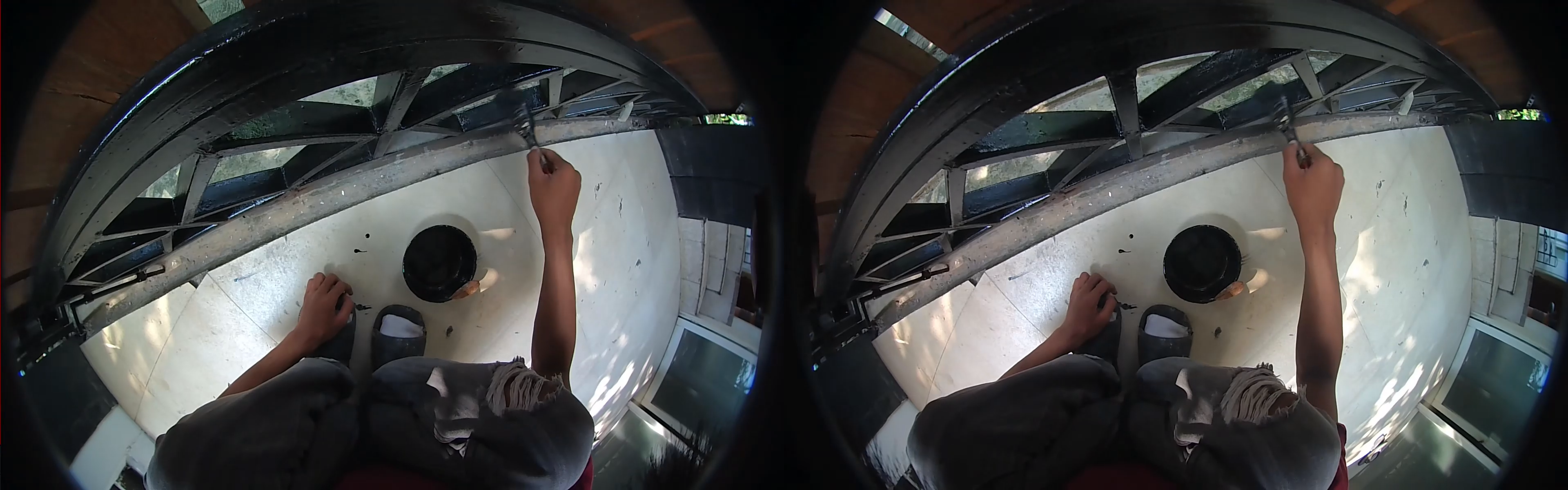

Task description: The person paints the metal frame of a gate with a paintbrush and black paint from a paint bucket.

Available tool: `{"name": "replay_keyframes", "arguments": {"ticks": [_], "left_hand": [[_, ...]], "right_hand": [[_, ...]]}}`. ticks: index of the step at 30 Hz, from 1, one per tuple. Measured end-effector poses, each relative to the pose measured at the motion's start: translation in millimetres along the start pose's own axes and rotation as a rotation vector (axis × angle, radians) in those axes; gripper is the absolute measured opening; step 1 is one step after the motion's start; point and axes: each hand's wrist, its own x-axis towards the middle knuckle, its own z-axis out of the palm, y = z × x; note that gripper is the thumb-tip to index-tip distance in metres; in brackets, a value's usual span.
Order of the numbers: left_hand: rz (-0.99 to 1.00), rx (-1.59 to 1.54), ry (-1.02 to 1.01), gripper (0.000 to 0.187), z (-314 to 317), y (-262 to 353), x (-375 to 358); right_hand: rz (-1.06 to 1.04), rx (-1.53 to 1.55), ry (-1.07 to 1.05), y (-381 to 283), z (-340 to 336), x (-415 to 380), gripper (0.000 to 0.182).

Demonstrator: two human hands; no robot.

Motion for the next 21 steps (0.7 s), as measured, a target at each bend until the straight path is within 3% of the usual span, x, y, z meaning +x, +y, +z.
{"name": "replay_keyframes", "arguments": {"ticks": [3, 4, 6, 9, 13, 16, 18, 21], "left_hand": [[0.006, -0.017, 0.02, 0.008, 1, 2, 1], [-0.001, -0.008, 0.019, 0.008, 1, 2, 1], [-0.001, 0.002, 0.014, 0.008, 1, 2, 1], [0.003, 0.011, -0.001, 0.008, 0, 2, 1], [0.01, 0.011, 0.003, 0.008, 1, 1, 1], [0.015, 0.008, 0.007, 0.008, 2, 3, 2], [0.019, 0.017, 0.006, 0.008, 1, 1, 3], [0.018, 0.008, -0.01, 0.008, 0, 2, 3]], "right_hand": [[-0.008, 0.033, 0.303, 7, 12, -3, 0.031], [0.058, 0.042, 0.244, 2, 25, -12, 0.031], [-0.053, -0.025, 0.069, 3, 54, -30, 0.03], [0.003, -0.015, -0.057, 2, 47, -26, 0.031], [0.056, 0.015, 0.201, -2, 5, -5, 0.03], [-0.047, 0.011, 0.232, 8, 32, -19, 0.03], [0.003, 0.035, -0.007, 4, 45, -33, 0.031], [0.041, 0.105, -0.072, -1, 35, -43, 0.03]]}}
